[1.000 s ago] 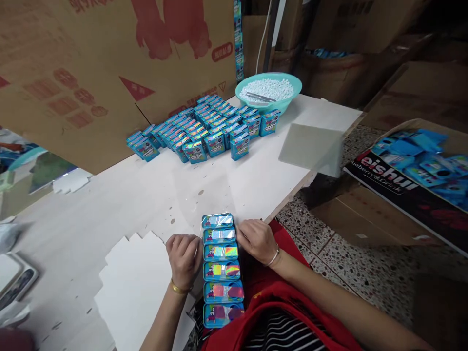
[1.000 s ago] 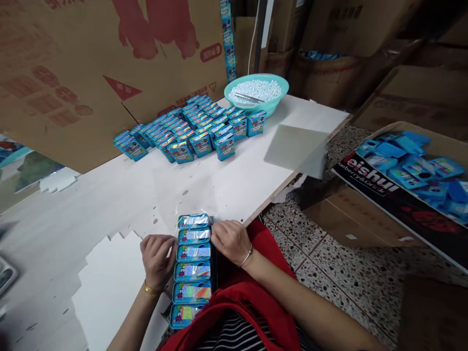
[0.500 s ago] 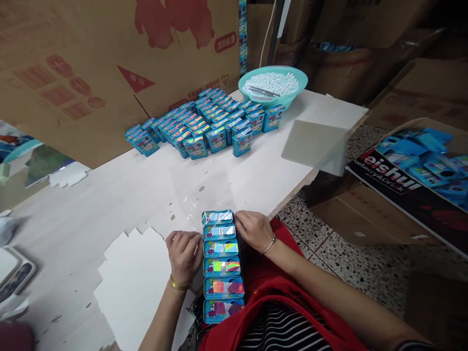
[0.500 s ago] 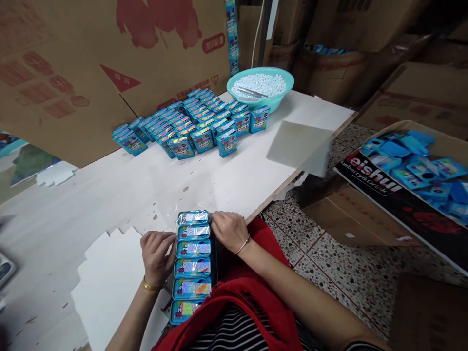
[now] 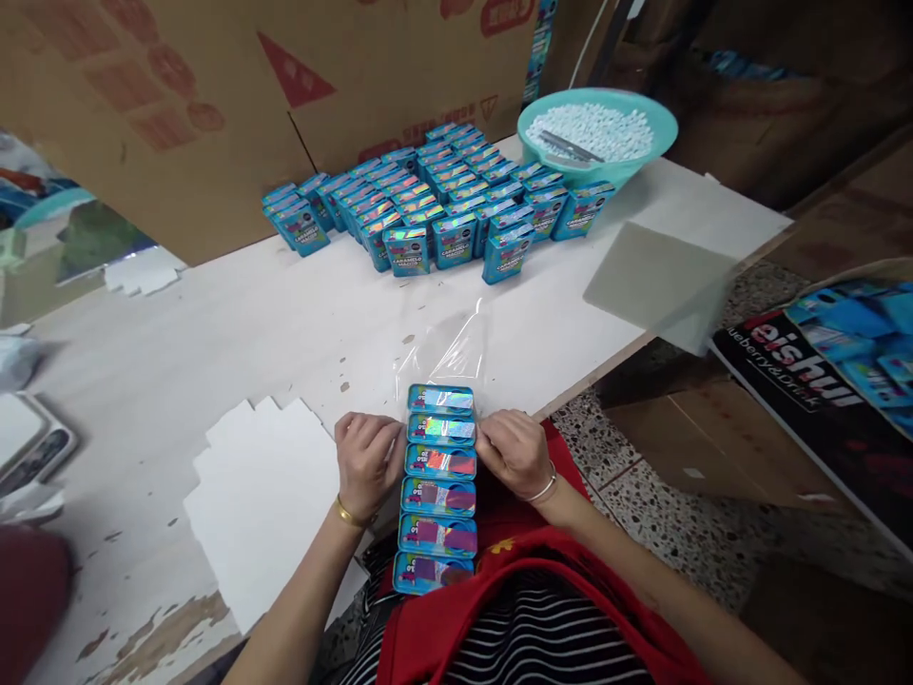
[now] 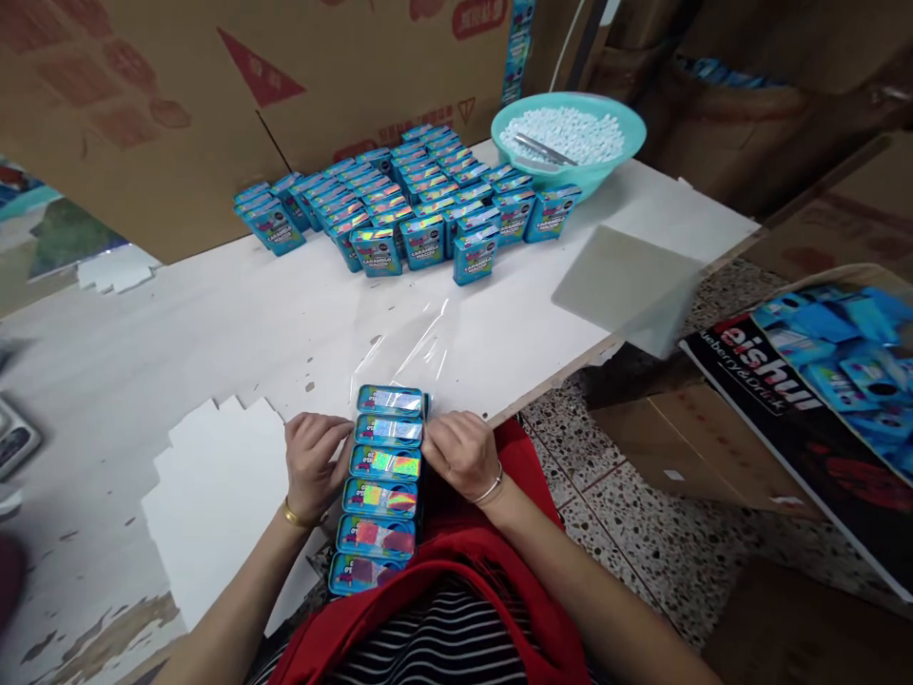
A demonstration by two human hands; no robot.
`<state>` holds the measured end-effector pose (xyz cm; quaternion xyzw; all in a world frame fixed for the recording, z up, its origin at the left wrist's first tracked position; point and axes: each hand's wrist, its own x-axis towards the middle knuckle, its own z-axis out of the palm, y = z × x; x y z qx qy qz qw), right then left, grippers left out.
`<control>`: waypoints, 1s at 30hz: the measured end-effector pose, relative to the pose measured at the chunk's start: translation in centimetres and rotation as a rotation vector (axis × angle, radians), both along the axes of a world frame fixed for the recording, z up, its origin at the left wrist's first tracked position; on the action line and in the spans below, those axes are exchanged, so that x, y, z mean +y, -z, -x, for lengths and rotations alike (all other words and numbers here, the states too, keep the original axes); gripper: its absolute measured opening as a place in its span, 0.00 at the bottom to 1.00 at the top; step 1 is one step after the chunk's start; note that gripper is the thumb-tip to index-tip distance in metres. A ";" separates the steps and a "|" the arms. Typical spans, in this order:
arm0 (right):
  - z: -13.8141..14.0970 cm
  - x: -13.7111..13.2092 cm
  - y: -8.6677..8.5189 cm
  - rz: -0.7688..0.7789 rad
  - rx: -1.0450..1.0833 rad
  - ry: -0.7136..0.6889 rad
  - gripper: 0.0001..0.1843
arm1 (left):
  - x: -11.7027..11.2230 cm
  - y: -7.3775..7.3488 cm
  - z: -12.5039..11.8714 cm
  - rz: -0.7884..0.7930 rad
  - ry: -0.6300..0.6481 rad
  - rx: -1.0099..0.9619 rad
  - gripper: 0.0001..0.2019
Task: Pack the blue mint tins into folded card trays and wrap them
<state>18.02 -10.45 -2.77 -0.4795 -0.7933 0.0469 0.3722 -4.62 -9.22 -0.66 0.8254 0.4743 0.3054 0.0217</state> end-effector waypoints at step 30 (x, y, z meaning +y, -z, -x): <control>-1.5 -9.3 1.0 0.341 -0.319 -0.627 0.10 | -15.6 0.2 2.7 0.298 0.251 0.193 0.10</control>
